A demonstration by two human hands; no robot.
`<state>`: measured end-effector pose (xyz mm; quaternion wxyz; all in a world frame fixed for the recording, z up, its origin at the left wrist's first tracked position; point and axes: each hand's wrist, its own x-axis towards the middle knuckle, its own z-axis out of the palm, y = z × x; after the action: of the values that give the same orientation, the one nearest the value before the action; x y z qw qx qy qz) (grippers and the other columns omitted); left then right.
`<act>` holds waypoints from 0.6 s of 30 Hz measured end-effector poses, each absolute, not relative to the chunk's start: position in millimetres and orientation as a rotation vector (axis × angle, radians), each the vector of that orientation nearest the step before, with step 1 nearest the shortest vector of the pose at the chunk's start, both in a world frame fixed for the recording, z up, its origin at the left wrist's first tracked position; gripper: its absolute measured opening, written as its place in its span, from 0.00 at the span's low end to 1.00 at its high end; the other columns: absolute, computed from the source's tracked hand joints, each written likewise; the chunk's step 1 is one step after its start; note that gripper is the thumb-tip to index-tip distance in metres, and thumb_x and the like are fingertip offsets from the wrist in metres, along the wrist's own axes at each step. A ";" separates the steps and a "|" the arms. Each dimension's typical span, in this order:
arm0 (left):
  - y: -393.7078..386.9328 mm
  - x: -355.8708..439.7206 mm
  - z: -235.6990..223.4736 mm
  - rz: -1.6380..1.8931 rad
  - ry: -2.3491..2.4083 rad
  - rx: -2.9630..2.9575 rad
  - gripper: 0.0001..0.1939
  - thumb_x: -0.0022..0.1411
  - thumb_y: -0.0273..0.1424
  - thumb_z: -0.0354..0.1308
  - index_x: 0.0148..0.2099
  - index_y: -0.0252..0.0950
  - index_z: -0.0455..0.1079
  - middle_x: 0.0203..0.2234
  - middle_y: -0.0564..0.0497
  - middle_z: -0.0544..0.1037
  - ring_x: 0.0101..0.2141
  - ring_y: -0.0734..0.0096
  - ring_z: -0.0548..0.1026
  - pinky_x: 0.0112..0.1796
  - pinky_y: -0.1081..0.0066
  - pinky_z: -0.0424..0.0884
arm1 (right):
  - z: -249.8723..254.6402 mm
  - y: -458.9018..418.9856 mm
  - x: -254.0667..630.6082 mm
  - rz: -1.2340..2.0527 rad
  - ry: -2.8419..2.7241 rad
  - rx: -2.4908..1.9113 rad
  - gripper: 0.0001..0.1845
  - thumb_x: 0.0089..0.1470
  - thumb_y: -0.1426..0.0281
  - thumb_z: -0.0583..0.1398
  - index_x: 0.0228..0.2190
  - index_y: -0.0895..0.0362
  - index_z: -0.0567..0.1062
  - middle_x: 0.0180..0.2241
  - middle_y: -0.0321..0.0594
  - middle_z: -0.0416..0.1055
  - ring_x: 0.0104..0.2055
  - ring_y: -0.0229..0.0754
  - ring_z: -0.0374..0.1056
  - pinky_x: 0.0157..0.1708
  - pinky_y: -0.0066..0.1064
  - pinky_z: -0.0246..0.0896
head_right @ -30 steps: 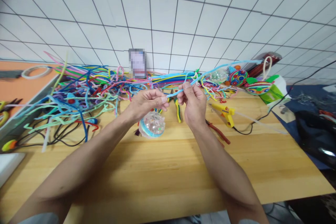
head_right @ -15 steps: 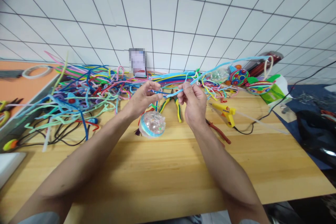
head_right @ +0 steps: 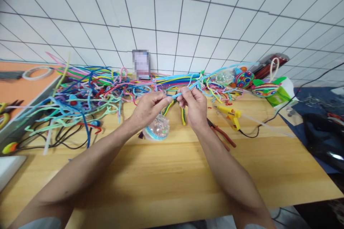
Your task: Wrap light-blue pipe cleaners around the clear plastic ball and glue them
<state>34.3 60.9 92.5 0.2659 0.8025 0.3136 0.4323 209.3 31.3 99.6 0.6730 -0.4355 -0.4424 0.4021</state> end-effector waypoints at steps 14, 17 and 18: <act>59.1 33.0 81.9 1.252 0.854 2.672 0.23 0.82 0.38 0.50 0.32 0.38 0.73 0.26 0.49 0.78 0.27 0.69 0.72 0.33 0.67 0.62 | 98.7 31.1 205.7 0.873 -0.954 -0.996 0.28 0.46 0.43 0.77 0.26 0.55 0.81 0.20 0.31 0.73 0.20 0.31 0.63 0.20 0.25 0.58; 59.2 32.8 83.3 1.237 0.850 2.688 0.24 0.81 0.38 0.49 0.30 0.38 0.71 0.24 0.49 0.76 0.27 0.69 0.71 0.33 0.66 0.62 | 98.4 29.8 203.1 0.871 -0.942 -1.007 0.28 0.46 0.43 0.77 0.26 0.55 0.80 0.20 0.31 0.73 0.20 0.32 0.63 0.20 0.25 0.58; 59.0 32.7 83.7 1.240 0.855 2.672 0.24 0.80 0.37 0.49 0.29 0.39 0.69 0.23 0.50 0.74 0.26 0.69 0.71 0.33 0.67 0.62 | 98.0 29.0 201.7 0.864 -0.939 -1.006 0.28 0.46 0.43 0.77 0.26 0.55 0.80 0.20 0.31 0.73 0.20 0.32 0.63 0.20 0.25 0.58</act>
<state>32.7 59.0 83.7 0.0372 0.8705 0.2787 0.4039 201.7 29.0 98.0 0.6876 -0.4495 -0.4197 0.3860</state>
